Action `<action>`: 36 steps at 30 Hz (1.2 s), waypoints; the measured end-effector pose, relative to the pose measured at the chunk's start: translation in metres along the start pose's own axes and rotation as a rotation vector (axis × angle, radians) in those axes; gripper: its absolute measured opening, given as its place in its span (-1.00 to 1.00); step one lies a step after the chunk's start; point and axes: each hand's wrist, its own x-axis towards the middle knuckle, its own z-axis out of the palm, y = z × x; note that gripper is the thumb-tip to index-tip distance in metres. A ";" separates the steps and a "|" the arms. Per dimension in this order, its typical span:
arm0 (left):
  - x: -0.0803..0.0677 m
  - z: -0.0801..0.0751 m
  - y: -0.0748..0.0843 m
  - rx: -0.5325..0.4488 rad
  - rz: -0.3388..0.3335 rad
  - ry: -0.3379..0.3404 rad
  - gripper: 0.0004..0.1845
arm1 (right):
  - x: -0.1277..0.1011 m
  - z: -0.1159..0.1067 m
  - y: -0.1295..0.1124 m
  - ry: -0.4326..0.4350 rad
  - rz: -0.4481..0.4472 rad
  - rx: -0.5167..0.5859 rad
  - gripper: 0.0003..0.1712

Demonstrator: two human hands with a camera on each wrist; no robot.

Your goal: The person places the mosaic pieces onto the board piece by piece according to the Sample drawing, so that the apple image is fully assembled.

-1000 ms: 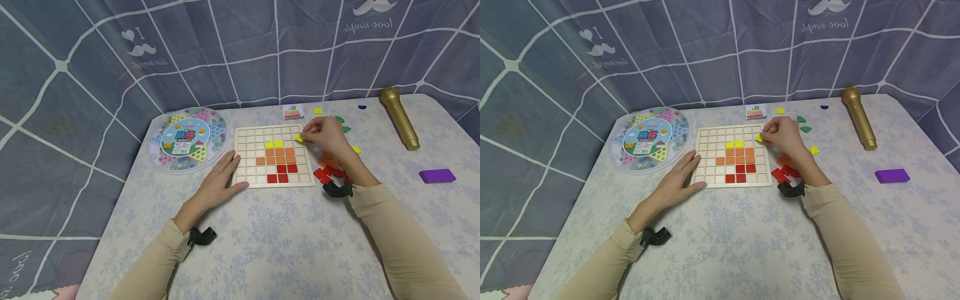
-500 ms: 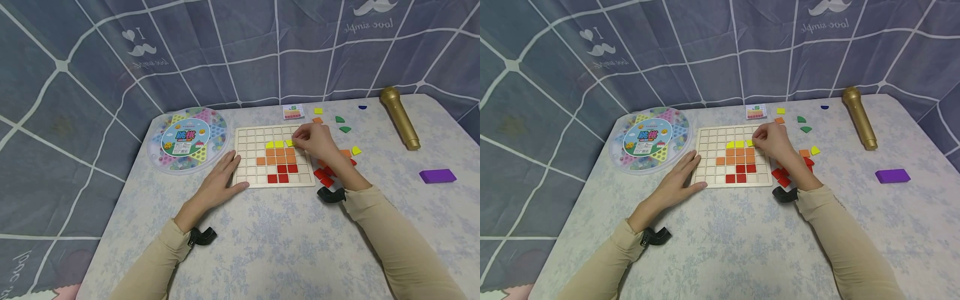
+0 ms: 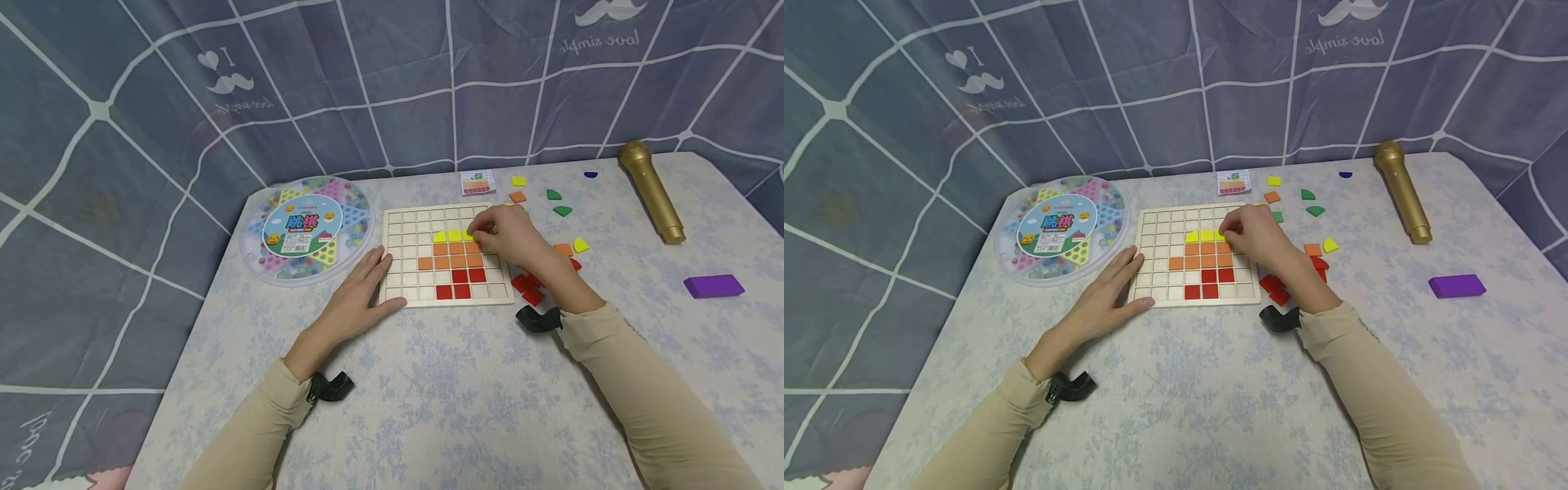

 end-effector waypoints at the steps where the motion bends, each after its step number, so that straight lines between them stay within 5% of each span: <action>1: -0.001 0.000 0.000 -0.004 -0.002 -0.002 -0.02 | 0.000 0.000 -0.001 -0.004 -0.001 -0.003 -0.84; 11: -0.005 0.000 -0.001 -0.017 -0.014 -0.001 -0.03 | -0.004 -0.026 0.001 -0.029 0.011 -0.012 -0.78; 24: -0.003 0.000 -0.001 -0.017 -0.013 -0.011 -0.03 | -0.038 -0.054 0.046 -0.087 0.142 -0.081 -0.65; 32: -0.001 0.002 -0.001 -0.015 -0.011 -0.013 -0.03 | -0.051 -0.085 0.062 -0.044 0.127 -0.127 -0.67; 36: -0.001 0.001 -0.001 -0.009 -0.006 -0.010 -0.02 | -0.055 -0.096 0.071 -0.101 0.130 -0.152 -0.65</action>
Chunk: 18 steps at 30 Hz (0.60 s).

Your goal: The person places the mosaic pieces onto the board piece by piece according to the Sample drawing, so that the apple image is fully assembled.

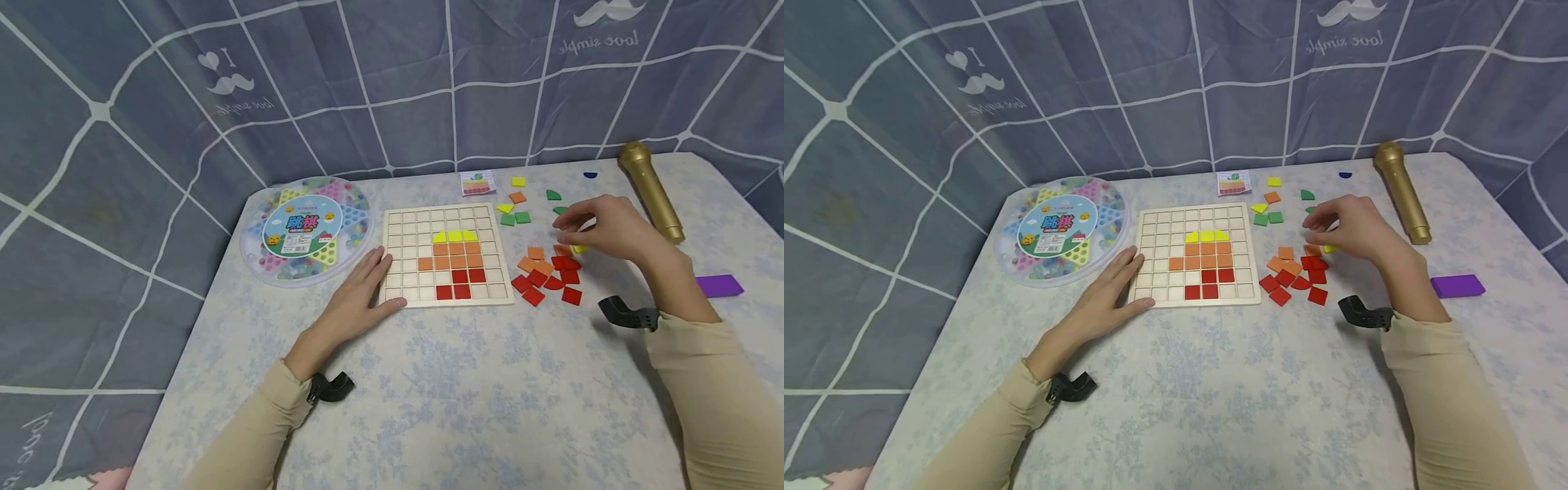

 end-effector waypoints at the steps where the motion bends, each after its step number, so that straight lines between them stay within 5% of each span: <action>1: 0.000 0.000 0.000 0.001 0.001 0.002 -0.02 | 0.000 -0.001 0.002 -0.031 0.005 0.001 -0.65; 7: -0.001 -0.002 0.000 -0.003 0.001 0.002 -0.02 | 0.003 0.003 0.009 -0.175 0.001 0.070 -0.71; 18: 0.001 0.001 -0.002 -0.006 0.009 0.006 -0.03 | 0.003 0.003 0.015 -0.158 -0.024 0.040 -0.71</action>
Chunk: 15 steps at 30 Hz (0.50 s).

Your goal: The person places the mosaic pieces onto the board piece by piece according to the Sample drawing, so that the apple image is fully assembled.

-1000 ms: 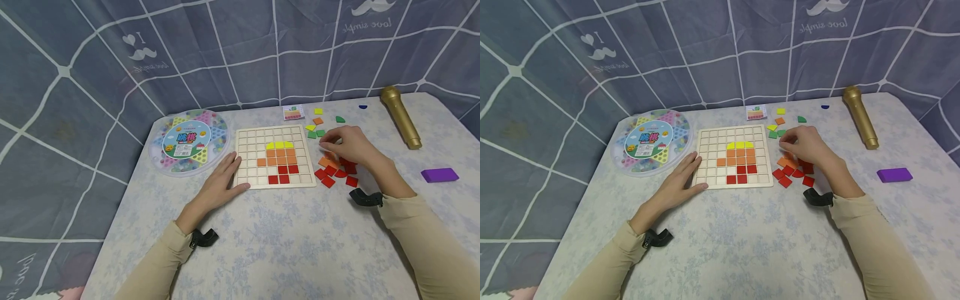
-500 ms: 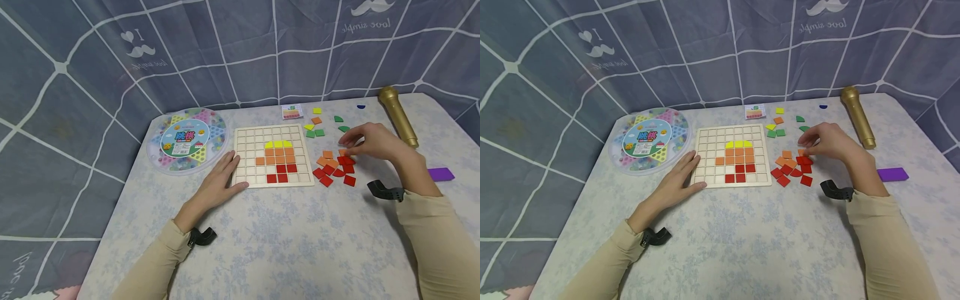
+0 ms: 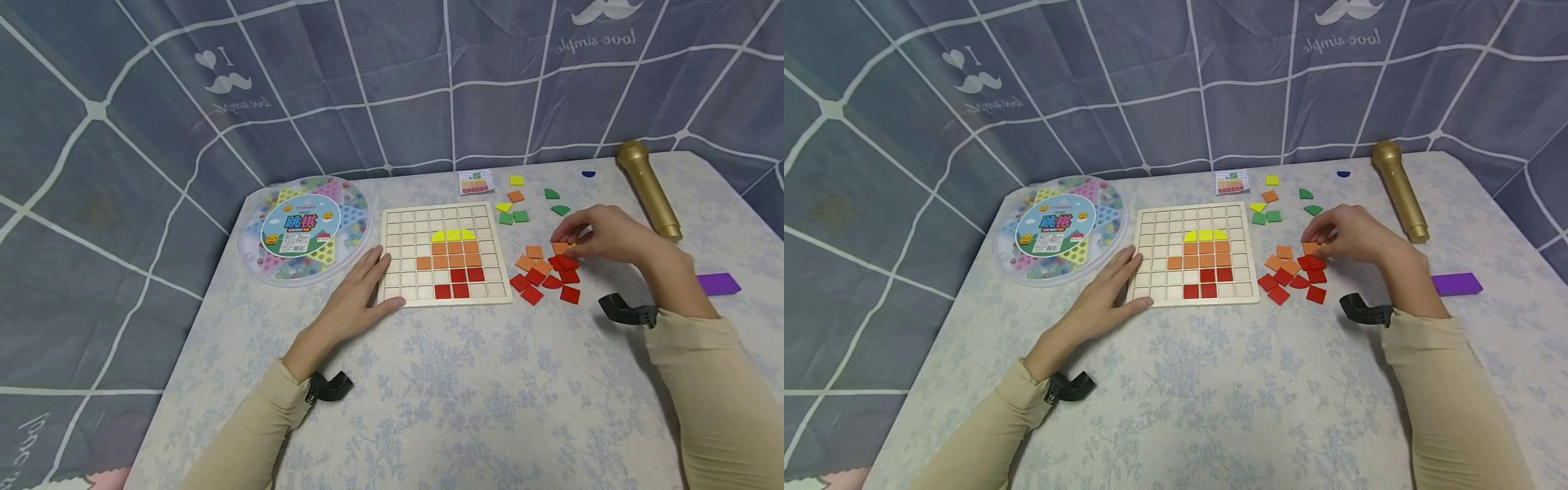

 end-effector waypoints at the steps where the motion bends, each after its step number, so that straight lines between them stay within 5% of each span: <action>1: 0.000 0.000 0.000 0.001 0.001 0.000 -0.03 | 0.000 0.001 0.000 0.003 0.000 -0.004 -0.72; 15: 0.000 -0.001 0.001 0.003 -0.007 -0.009 -0.02 | 0.005 0.008 -0.010 0.130 -0.016 -0.041 -0.66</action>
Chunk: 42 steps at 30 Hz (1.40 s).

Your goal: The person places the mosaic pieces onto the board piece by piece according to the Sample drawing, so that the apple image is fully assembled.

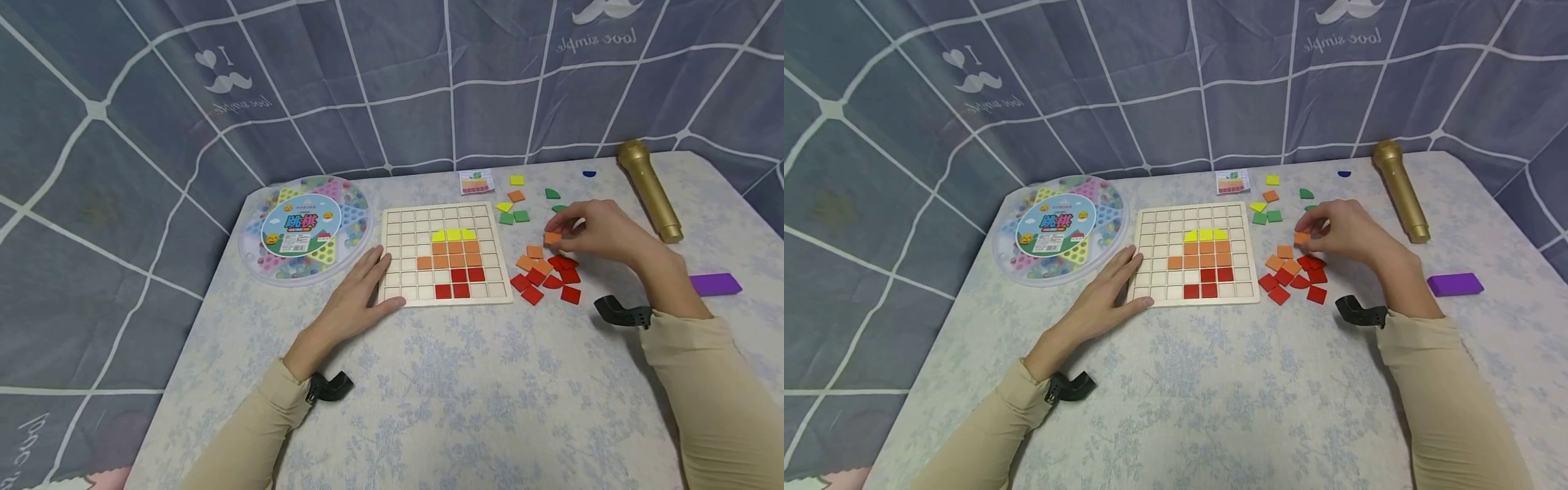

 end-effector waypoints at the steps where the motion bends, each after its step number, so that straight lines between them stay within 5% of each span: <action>1: 0.000 0.000 0.000 -0.001 0.001 -0.001 -0.02 | 0.001 0.001 -0.001 -0.002 0.002 0.008 -0.65; 31: -0.002 0.001 0.003 -0.006 -0.011 -0.001 -0.02 | 0.053 0.070 -0.115 0.015 -0.240 0.074 -0.80; 42: -0.002 0.001 0.003 -0.006 -0.011 0.008 -0.03 | 0.060 0.089 -0.143 0.052 -0.265 0.104 -0.85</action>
